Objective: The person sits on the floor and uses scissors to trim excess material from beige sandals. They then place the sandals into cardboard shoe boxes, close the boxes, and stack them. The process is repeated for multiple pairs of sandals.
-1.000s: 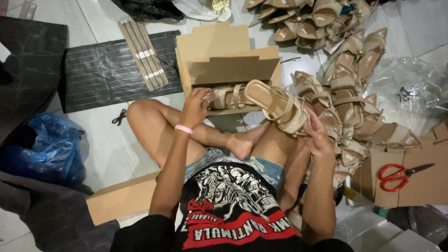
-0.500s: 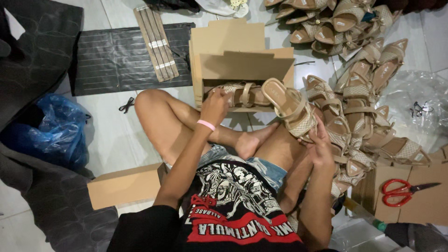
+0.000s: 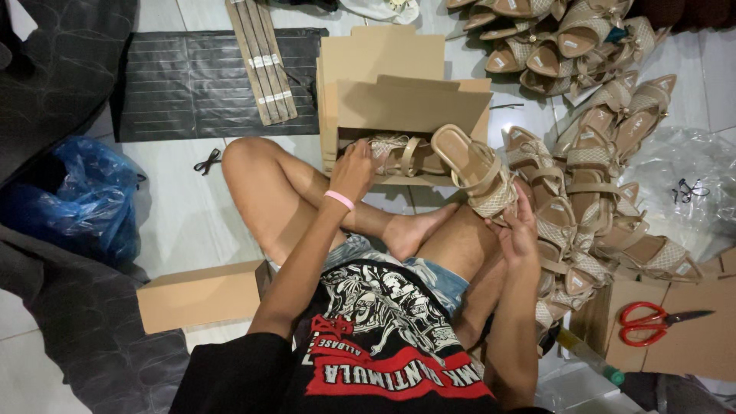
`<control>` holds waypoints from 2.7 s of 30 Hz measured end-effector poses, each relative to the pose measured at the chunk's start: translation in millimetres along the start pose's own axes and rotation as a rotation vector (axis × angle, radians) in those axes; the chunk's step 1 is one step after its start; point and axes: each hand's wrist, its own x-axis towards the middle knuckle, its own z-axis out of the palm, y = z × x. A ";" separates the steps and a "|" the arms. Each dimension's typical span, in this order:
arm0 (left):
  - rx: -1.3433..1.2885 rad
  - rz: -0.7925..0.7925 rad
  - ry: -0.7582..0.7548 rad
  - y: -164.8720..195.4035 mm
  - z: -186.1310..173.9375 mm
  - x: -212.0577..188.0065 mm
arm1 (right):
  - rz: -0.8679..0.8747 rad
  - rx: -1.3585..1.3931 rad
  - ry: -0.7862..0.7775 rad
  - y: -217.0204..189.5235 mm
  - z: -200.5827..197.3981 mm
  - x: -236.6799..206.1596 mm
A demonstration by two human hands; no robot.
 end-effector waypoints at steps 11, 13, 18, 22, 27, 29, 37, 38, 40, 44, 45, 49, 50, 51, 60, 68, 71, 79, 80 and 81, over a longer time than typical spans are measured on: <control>-0.230 -0.027 0.054 6.4 -16.4 3.4 | -0.061 0.049 -0.077 7.4 -3.7 -3.2; -0.172 -0.040 0.051 14.3 -20.2 8.2 | -0.048 0.031 -0.056 5.8 -0.2 -5.6; 0.051 0.045 -0.028 21.3 -10.6 29.2 | -0.037 0.009 -0.074 -0.3 9.7 -7.0; 0.013 0.004 -0.059 15.2 -0.6 36.8 | -0.031 -0.026 -0.056 -2.6 13.8 -5.6; -0.125 0.000 -0.030 17.0 -9.6 34.5 | -0.138 -0.188 -0.057 -0.2 23.8 -12.6; -0.275 -0.020 0.051 22.5 -21.2 32.3 | -0.201 -0.285 -0.077 -2.4 31.6 -15.9; -0.580 0.172 0.169 35.3 -81.9 22.9 | -0.400 -0.711 -0.231 -36.1 64.8 -20.8; -0.569 0.226 0.139 33.8 -85.2 21.8 | -0.370 -0.661 -0.281 -39.1 70.0 -18.1; -0.644 0.176 -0.010 27.3 -85.6 22.8 | -0.307 -0.565 -0.373 -44.9 79.0 -12.1; -0.677 -0.032 -0.444 4.7 -66.9 30.4 | -0.356 -0.709 -0.439 -55.5 89.0 -3.2; -0.598 -0.056 -0.531 -1.9 -61.3 31.6 | -0.369 -0.732 -0.462 -58.4 89.8 -1.3; -0.672 0.057 -0.594 -16.9 -43.6 22.9 | -0.167 -0.545 -0.508 -62.7 92.8 4.1; -0.787 0.144 -0.538 -18.7 -41.8 19.9 | -0.186 -0.545 -0.518 -62.4 93.5 5.1; -0.828 0.093 -0.601 -20.6 -41.3 17.8 | -0.203 -0.545 -0.530 -61.6 94.7 6.2; -1.106 0.147 -0.525 -16.5 -30.1 -10.7 | -0.641 -0.683 -0.216 -52.9 120.6 -15.9; -1.137 -0.130 -0.355 17.8 -31.2 -61.4 | -0.851 -0.771 0.098 -11.3 151.0 -41.3; -0.919 -0.360 -0.462 26.5 -33.9 -71.3 | -0.887 -0.740 0.144 2.4 149.0 -35.6; -1.197 -0.243 -0.171 31.6 -25.1 -110.5 | -0.577 -0.788 0.214 22.0 161.4 -33.7; -1.129 -0.259 -0.155 29.8 -22.7 -118.0 | -0.522 -0.823 0.215 23.8 165.4 -36.2; -1.131 -0.319 -0.176 27.4 -19.3 -124.7 | -0.466 -0.858 0.217 25.5 169.4 -38.8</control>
